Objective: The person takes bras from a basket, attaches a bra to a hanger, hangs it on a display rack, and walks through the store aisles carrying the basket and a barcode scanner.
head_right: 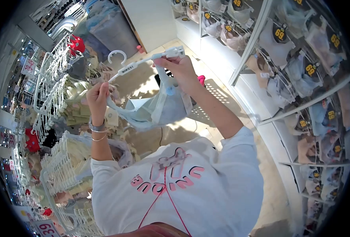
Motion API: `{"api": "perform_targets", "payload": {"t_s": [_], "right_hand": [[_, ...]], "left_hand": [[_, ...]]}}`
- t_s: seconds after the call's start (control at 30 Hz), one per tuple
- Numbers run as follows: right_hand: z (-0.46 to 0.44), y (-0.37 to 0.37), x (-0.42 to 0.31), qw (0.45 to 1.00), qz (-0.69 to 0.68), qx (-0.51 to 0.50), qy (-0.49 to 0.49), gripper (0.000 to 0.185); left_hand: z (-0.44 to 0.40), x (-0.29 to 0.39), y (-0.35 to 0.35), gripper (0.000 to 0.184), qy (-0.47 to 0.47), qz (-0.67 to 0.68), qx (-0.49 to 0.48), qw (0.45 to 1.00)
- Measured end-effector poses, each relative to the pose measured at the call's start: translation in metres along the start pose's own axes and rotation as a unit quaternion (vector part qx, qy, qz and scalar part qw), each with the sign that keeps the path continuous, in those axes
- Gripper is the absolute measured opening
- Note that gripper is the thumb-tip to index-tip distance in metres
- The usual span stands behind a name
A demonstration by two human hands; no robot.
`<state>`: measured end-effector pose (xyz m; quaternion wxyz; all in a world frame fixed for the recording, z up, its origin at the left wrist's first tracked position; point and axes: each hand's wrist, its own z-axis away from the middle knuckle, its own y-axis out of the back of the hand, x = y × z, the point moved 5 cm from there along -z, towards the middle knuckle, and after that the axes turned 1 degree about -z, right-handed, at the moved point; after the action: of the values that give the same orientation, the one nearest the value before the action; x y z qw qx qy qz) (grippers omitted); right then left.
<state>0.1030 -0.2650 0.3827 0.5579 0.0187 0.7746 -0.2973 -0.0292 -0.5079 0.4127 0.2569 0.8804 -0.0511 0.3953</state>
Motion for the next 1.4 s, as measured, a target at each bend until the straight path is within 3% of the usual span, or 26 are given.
{"api": "perform_targets", "payload": {"t_s": [0.13, 0.27, 0.3, 0.5, 0.57, 0.67, 0.7, 0.73, 0.8, 0.83, 0.9, 0.97, 1.07, 1.17, 1.2, 1.3, 1.4], "right_hand": [[-0.006, 0.011, 0.035, 0.989, -0.093, 0.081, -0.080, 0.030], [-0.013, 0.036, 0.066, 0.986, -0.096, 0.104, -0.089, 0.027], [-0.015, 0.051, 0.074, 0.981, -0.063, 0.149, -0.103, 0.025], [-0.016, 0.089, 0.088, 0.979, 0.067, 0.183, -0.065, 0.028], [-0.010, 0.103, 0.071, 0.915, 0.348, 0.202, 0.028, 0.039], [0.002, 0.082, 0.033, 0.715, 0.636, 0.128, 0.259, 0.058], [0.000, 0.077, 0.034, 0.752, 0.605, 0.041, 0.259, 0.055], [0.000, 0.069, 0.039, 0.887, 0.442, -0.064, 0.118, 0.039], [0.000, 0.080, 0.060, 0.870, 0.461, -0.136, -0.108, 0.025], [0.003, 0.079, 0.062, 0.882, 0.444, -0.142, -0.067, 0.022], [0.008, 0.089, 0.065, 0.883, 0.451, -0.122, -0.048, 0.022], [0.008, 0.101, 0.063, 0.874, 0.481, -0.074, -0.022, 0.022], [0.016, 0.090, 0.036, 0.836, 0.545, -0.005, 0.063, 0.021], [0.017, 0.086, 0.048, 0.767, 0.624, -0.044, 0.139, 0.018], [0.019, 0.082, 0.053, 0.769, 0.615, -0.064, 0.164, 0.017], [0.025, 0.060, 0.066, 0.763, 0.589, -0.136, 0.229, 0.014], [0.029, 0.040, 0.069, 0.780, 0.564, -0.194, 0.187, 0.013]], "left_hand": [[0.005, -0.006, -0.015, 0.031, -0.007, -0.122, 0.025, 0.992], [0.012, -0.006, -0.039, 0.030, -0.063, -0.190, 0.015, 0.980], [0.015, -0.010, -0.044, 0.031, -0.063, -0.204, 0.011, 0.977], [0.028, -0.048, -0.068, 0.032, -0.025, -0.171, -0.018, 0.985], [0.027, -0.052, -0.065, 0.034, -0.001, -0.168, -0.030, 0.985], [0.026, -0.051, -0.065, 0.039, 0.012, -0.144, -0.054, 0.988], [0.026, -0.051, -0.067, 0.039, 0.010, -0.139, -0.069, 0.988], [0.026, -0.051, -0.069, 0.039, 0.017, -0.141, -0.080, 0.987], [0.023, -0.048, -0.070, 0.040, 0.029, -0.145, -0.102, 0.984], [0.023, -0.056, -0.070, 0.033, 0.084, -0.164, -0.174, 0.967], [0.027, -0.060, -0.064, 0.034, 0.178, 0.009, -0.152, 0.972], [0.034, -0.083, -0.059, 0.049, 0.261, 0.124, -0.173, 0.942], [0.052, -0.099, -0.049, 0.046, 0.263, 0.243, -0.149, 0.921], [0.064, -0.091, -0.051, 0.033, 0.301, 0.284, -0.152, 0.898], [0.066, -0.084, -0.054, 0.031, 0.306, 0.296, -0.149, 0.892], [0.054, -0.057, -0.060, 0.030, 0.163, 0.303, -0.135, 0.929], [0.034, -0.027, -0.057, 0.034, 0.054, 0.176, -0.112, 0.977]]}}
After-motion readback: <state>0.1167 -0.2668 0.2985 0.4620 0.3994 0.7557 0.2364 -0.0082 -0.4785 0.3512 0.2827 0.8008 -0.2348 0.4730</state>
